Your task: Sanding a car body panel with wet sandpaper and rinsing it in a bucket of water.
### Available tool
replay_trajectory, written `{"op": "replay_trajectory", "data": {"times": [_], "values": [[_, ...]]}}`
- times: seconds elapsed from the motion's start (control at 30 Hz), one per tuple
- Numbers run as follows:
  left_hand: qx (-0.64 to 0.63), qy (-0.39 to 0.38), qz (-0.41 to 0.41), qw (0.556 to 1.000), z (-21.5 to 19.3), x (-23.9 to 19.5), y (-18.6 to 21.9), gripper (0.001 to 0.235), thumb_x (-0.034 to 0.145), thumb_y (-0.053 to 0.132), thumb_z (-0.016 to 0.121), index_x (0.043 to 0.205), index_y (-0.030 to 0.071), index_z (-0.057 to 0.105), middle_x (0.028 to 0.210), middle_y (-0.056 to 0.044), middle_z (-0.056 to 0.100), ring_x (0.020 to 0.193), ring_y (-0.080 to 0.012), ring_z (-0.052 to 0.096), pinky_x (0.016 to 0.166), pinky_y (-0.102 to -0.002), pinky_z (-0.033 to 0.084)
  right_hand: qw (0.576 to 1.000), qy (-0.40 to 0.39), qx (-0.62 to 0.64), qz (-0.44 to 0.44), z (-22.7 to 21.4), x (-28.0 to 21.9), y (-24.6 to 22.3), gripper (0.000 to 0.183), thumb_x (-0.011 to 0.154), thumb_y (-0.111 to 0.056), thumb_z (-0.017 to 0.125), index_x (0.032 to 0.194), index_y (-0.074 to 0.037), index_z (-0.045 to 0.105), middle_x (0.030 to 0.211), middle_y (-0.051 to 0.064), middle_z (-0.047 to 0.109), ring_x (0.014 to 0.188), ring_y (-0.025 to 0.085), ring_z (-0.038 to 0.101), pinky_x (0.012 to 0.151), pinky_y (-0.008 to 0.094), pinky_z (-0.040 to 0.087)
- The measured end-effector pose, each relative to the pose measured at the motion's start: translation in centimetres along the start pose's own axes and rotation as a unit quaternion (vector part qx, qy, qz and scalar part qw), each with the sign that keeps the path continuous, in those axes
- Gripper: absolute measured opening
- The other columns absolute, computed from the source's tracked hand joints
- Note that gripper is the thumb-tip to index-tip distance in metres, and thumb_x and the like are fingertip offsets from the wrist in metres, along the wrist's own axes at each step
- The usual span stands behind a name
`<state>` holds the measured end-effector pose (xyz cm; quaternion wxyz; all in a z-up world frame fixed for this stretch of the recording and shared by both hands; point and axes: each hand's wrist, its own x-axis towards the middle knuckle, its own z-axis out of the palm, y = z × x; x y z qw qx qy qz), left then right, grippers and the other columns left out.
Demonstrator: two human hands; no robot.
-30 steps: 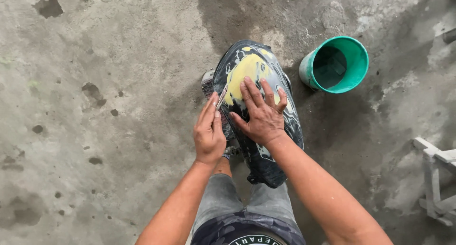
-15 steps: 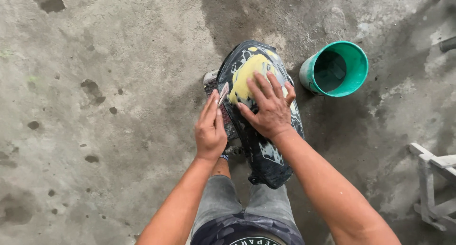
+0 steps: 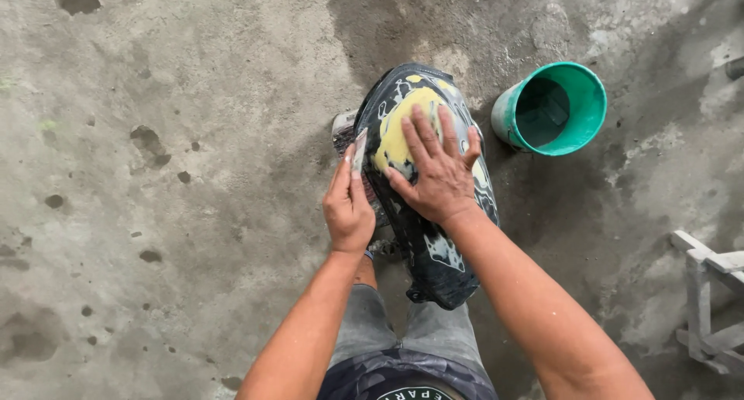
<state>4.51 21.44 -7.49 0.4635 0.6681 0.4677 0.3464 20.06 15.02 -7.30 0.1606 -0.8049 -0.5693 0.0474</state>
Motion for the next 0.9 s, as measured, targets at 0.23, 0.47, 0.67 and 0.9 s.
{"op": "replay_trajectory", "data": {"times": [0.23,0.47,0.67,0.9], "values": [[-0.038,0.01,-0.03,0.999,-0.5,0.5,-0.6,0.038,0.105,0.005,0.047,0.139,-0.006,0.059,0.14,-0.02,0.066,0.133,-0.027,0.063,0.11,-0.035,0.048,0.994,0.004,-0.081,-0.071,0.0,-0.8,0.3,0.069,0.101,-0.058,0.057,0.155,-0.016,0.055,0.169,0.0,0.039,0.158,0.027,0.025,0.121,0.057,0.005],[-0.027,0.008,-0.05,0.998,-0.6,0.4,-0.5,0.038,0.104,0.007,0.049,0.14,-0.003,0.059,0.14,-0.02,0.066,0.132,-0.0264,0.063,0.109,-0.035,0.048,0.986,-0.048,-0.063,-0.149,0.1,0.5,1.5,0.065,0.103,-0.06,0.051,0.153,-0.018,0.056,0.167,0.0,0.039,0.157,0.023,0.026,0.121,0.054,0.002],[-0.03,0.019,-0.057,0.998,-0.9,-0.2,-1.1,0.039,0.104,0.006,0.049,0.141,-0.002,0.059,0.138,-0.019,0.067,0.13,-0.027,0.066,0.107,-0.034,0.05,0.993,-0.043,-0.058,-0.09,0.1,1.4,0.2,0.072,0.1,-0.061,0.053,0.155,-0.016,0.053,0.168,0.003,0.038,0.157,0.025,0.026,0.121,0.055,0.002],[0.083,-0.029,0.078,0.993,-0.6,1.4,0.2,0.043,0.104,0.004,0.049,0.146,-0.001,0.054,0.146,-0.022,0.06,0.136,-0.0365,0.059,0.114,-0.04,0.049,0.996,0.003,-0.012,-0.088,-0.3,-2.5,1.7,0.086,0.095,-0.065,0.061,0.158,-0.011,0.04,0.169,0.014,0.031,0.157,0.03,0.026,0.122,0.054,0.007]]}}
